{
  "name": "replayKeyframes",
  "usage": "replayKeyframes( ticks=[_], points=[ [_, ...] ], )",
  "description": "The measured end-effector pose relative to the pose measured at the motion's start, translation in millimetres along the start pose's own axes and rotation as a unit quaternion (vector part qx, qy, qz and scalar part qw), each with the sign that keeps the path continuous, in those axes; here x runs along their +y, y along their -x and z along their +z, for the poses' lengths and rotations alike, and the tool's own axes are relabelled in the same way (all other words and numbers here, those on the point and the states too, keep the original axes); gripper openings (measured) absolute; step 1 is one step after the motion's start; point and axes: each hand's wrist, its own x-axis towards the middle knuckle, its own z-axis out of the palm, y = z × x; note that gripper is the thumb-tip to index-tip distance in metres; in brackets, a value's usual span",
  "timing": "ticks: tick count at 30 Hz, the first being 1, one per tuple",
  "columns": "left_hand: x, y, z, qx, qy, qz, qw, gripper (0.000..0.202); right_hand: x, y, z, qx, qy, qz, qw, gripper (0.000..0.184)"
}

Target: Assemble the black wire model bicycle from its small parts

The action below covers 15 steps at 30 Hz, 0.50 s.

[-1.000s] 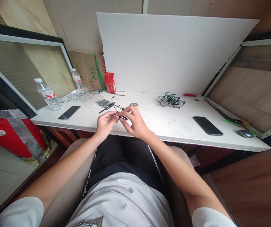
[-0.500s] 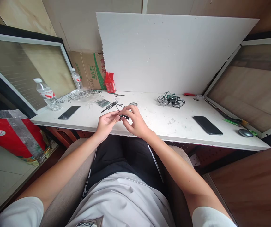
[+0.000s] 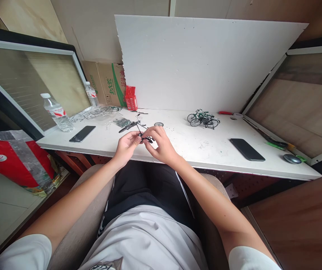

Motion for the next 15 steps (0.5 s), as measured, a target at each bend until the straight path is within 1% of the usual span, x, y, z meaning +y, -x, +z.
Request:
replayKeyframes(
  ticks=[3, 8, 15],
  points=[
    [0.6, -0.4, -0.6, 0.001, -0.006, 0.006, 1.000, 0.055, -0.6, 0.0, -0.3, -0.007, 0.018, 0.003, 1.000, 0.022],
    [-1.2, 0.2, -0.9, -0.004, -0.006, -0.003, 1.000, 0.054, -1.5, -0.1, -1.7, -0.009, 0.016, 0.006, 1.000, 0.034],
    [-3.5, 2.6, -0.3, -0.027, 0.008, -0.015, 0.999, 0.055, 3.1, 0.8, -2.9, -0.031, 0.046, 0.001, 0.998, 0.033]
  ],
)
